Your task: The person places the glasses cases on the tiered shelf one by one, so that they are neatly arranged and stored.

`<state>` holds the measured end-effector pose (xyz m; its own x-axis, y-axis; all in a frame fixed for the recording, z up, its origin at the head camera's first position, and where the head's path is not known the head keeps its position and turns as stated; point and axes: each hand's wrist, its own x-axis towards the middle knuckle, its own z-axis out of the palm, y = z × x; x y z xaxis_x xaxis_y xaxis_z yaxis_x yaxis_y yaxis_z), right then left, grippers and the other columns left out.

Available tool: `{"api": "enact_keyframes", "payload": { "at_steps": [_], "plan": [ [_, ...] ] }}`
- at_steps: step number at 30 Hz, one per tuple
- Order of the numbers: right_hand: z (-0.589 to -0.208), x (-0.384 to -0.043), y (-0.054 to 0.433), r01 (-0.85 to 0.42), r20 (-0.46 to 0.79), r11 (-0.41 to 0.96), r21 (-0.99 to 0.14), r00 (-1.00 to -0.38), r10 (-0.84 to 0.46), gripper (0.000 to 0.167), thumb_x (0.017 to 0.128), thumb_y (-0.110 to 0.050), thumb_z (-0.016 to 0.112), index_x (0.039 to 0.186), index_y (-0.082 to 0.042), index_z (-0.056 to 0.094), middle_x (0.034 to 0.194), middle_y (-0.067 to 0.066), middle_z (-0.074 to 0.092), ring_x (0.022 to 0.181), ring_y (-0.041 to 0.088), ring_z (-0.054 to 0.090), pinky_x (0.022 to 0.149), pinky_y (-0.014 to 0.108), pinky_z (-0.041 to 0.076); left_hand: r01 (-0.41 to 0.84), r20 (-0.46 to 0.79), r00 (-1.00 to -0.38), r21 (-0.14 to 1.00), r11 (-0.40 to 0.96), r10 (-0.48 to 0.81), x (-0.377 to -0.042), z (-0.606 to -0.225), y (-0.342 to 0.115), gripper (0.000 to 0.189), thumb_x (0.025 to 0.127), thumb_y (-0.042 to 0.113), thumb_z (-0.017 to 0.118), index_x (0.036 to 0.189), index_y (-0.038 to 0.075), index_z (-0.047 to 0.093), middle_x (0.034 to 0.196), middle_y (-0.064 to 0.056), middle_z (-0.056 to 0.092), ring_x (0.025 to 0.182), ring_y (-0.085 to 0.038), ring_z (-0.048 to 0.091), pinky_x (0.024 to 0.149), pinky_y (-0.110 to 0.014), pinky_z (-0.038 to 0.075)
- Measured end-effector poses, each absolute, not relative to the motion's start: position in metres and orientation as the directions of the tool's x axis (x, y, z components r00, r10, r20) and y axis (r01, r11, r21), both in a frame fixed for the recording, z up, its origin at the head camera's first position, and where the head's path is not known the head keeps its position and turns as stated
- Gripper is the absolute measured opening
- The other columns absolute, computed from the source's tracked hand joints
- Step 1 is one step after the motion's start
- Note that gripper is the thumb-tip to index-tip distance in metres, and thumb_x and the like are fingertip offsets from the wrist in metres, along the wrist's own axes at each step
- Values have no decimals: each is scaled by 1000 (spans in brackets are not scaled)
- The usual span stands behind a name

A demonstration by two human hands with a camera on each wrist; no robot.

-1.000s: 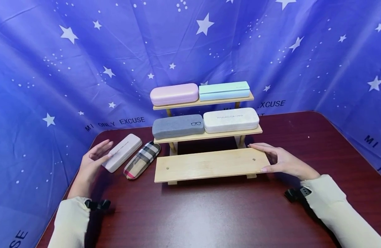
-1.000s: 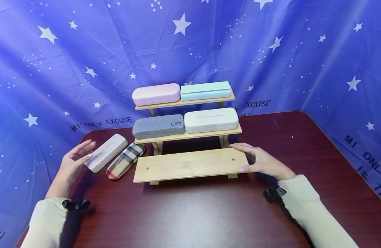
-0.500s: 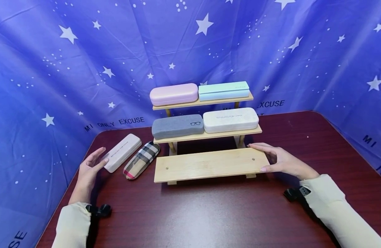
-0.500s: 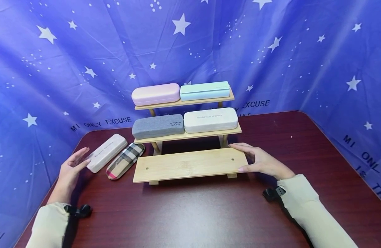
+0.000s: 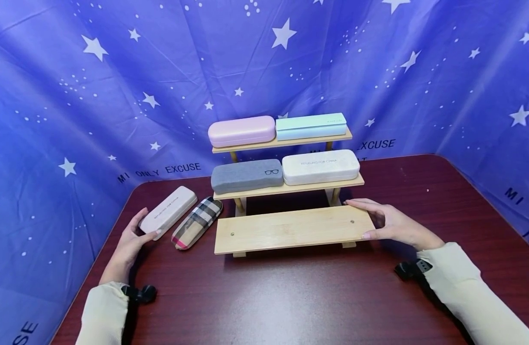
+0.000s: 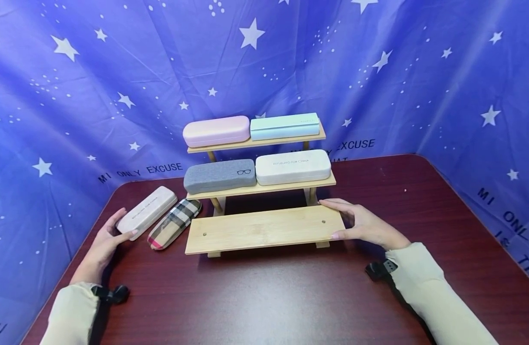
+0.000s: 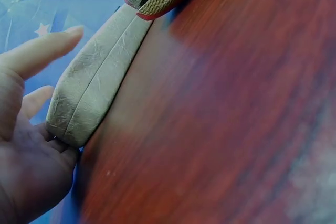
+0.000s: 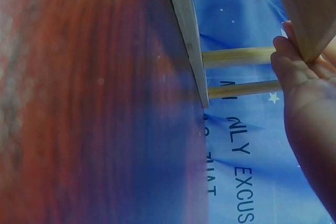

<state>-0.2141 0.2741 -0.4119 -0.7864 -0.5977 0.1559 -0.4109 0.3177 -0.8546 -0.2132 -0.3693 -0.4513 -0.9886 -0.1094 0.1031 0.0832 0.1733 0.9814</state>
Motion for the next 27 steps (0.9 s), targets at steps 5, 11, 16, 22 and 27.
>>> {"api": "enact_keyframes", "payload": {
  "at_steps": [5,11,16,22,27],
  "plan": [
    [-412,-214,275,-409,155,316,-856,-786,-599,70,80,-2,69,143,-8,40,145,17,33,113,4,48,87,17,42,3,42,-992,947,320,-115,-214,-450,-368,91,78,-5,70,150,4,15,140,-14,32,111,0,37,89,-5,27],
    [-412,-214,274,-413,159,321,-852,-789,-594,70,80,-3,70,143,-10,41,145,14,34,115,4,47,87,16,41,-67,9,-989,865,497,-148,-215,-444,-364,94,76,4,75,151,4,16,145,-24,32,116,-12,36,87,-6,25],
    [-412,-213,275,-406,159,311,-859,-790,-592,69,80,-2,69,143,-10,41,145,13,34,114,6,48,87,16,42,-110,-1,-980,835,538,-199,-217,-443,-365,90,75,9,78,149,4,26,142,-22,38,110,-11,40,83,-6,28],
    [-412,-214,275,-401,151,316,-860,-791,-592,70,80,-1,69,143,-9,40,145,16,33,112,5,50,86,18,44,-151,-15,-968,832,534,-251,-216,-443,-368,91,72,15,82,147,6,32,143,-20,40,114,-10,39,82,-4,28],
    [-412,-214,275,-402,142,337,-852,-795,-589,71,80,-3,70,144,-10,39,145,17,34,111,5,50,84,19,45,-160,12,-951,835,527,-309,-213,-442,-368,86,70,15,82,144,6,38,140,-20,45,115,-8,39,82,-2,27]
  ]
}}
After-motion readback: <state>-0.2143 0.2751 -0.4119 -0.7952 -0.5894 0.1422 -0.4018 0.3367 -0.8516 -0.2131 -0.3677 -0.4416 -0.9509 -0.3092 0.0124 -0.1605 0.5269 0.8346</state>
